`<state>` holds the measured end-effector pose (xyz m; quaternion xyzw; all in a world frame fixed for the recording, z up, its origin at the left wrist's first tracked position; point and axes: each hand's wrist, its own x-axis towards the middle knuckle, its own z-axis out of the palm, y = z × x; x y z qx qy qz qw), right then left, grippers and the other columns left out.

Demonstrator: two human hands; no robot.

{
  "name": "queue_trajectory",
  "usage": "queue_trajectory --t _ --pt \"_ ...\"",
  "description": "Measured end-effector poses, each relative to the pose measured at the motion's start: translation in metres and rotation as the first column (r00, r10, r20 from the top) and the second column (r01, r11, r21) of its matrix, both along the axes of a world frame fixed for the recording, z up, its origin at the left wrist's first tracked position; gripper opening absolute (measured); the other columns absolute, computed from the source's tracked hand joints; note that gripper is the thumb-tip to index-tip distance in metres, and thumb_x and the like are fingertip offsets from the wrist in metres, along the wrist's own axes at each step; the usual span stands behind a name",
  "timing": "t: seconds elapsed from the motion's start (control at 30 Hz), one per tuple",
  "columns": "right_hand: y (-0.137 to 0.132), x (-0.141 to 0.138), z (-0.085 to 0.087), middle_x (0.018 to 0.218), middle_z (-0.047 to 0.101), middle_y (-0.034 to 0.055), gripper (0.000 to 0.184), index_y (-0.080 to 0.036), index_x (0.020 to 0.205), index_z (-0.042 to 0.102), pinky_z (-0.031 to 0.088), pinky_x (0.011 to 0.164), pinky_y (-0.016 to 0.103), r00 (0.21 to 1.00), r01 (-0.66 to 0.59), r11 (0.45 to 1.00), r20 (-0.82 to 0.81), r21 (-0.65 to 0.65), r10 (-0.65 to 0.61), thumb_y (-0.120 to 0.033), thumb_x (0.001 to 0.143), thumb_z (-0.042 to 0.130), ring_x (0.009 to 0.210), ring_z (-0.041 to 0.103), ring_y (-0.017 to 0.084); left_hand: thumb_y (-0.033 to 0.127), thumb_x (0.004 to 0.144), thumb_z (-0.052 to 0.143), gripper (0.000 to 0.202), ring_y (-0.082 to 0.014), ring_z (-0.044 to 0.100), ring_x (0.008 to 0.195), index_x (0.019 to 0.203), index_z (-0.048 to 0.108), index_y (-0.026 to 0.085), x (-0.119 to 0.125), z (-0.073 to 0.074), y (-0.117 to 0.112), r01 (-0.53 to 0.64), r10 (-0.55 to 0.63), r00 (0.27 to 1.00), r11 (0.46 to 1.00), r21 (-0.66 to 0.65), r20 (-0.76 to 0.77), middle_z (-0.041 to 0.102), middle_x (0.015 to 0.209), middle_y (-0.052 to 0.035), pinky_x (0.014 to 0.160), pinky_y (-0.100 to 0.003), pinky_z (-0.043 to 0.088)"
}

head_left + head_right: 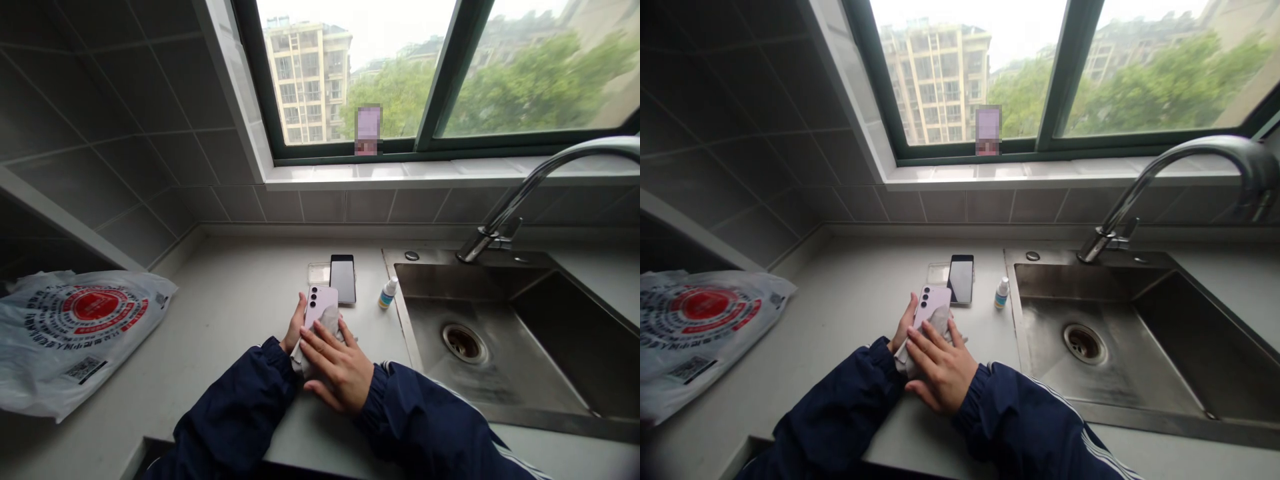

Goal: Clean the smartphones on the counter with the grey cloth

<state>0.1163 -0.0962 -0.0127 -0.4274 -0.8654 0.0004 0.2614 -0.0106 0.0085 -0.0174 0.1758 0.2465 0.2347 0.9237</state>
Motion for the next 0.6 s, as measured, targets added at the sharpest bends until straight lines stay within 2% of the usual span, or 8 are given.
queue_trajectory --t 0.13,0.2,0.3,0.4,0.5,0.6 --pt "0.0 0.002 0.002 0.157 0.024 0.0152 0.065 -0.015 0.148 0.036 0.013 0.117 0.061 0.999 0.039 0.999 -0.009 0.014 -0.039 -0.045 0.093 0.052 0.146 0.014 0.036 0.07 0.086 0.042 0.072 -0.0286 0.071 0.088 0.113 0.064 0.007 0.001 -0.002 0.0 -0.054 0.055 0.998 0.998 -0.02 0.022 0.073 0.089 -0.0163 0.085 -0.039 0.052" --pt "0.0 0.002 0.002 0.156 0.025 0.0167 0.06 -0.012 0.145 0.04 0.018 0.116 0.061 0.996 0.072 0.997 -0.047 0.04 -0.07 -0.038 0.093 0.053 0.146 0.015 0.036 0.067 0.087 0.043 0.067 -0.0281 0.071 0.086 0.109 0.065 0.008 0.001 -0.003 0.0 -0.1 0.101 0.994 0.995 -0.031 0.029 0.073 0.086 -0.0149 0.086 -0.039 0.052" --pt "-0.001 0.002 0.0 0.151 0.039 0.0138 0.045 -0.013 0.135 0.052 0.022 0.117 0.057 0.984 0.118 0.99 -0.144 0.078 -0.106 -0.028 0.092 0.051 0.146 0.022 0.032 0.065 0.087 0.044 0.065 -0.0279 0.071 0.085 0.107 0.066 0.007 -0.001 -0.004 0.002 -0.144 0.145 0.989 0.989 -0.045 0.032 0.073 0.083 -0.0146 0.084 -0.04 0.053" --pt "0.0 0.001 -0.002 0.143 0.051 0.0104 0.038 -0.015 0.128 0.058 0.025 0.117 0.051 0.981 0.085 0.992 -0.183 0.09 -0.068 -0.026 0.092 0.05 0.143 0.032 0.027 0.071 0.085 0.041 0.073 -0.0283 0.071 0.08 0.112 0.064 0.006 -0.003 -0.002 0.004 -0.098 0.1 0.994 0.993 -0.06 0.032 0.072 0.081 -0.0153 0.08 -0.04 0.054" --pt "0.002 0.0 -0.003 0.146 0.048 0.0104 0.045 -0.014 0.135 0.052 0.023 0.118 0.05 0.99 0.05 0.997 -0.136 0.062 -0.041 -0.031 0.094 0.049 0.142 0.032 0.027 0.074 0.082 0.04 0.078 -0.0275 0.07 0.077 0.109 0.065 0.005 -0.002 -0.002 0.003 -0.026 0.028 0.999 0.998 -0.062 0.024 0.072 0.079 -0.0155 0.081 -0.04 0.054" --pt "0.005 0.0 -0.004 0.154 0.033 0.0114 0.056 -0.011 0.144 0.041 0.017 0.119 0.053 0.993 0.078 0.997 -0.085 0.023 -0.076 -0.037 0.095 0.047 0.145 0.024 0.03 0.072 0.084 0.039 0.075 -0.0294 0.07 0.087 0.107 0.067 0.006 0.001 -0.013 -0.002 -0.082 0.082 0.997 0.996 0.032 0.013 0.072 0.087 -0.0162 0.092 -0.043 0.049"
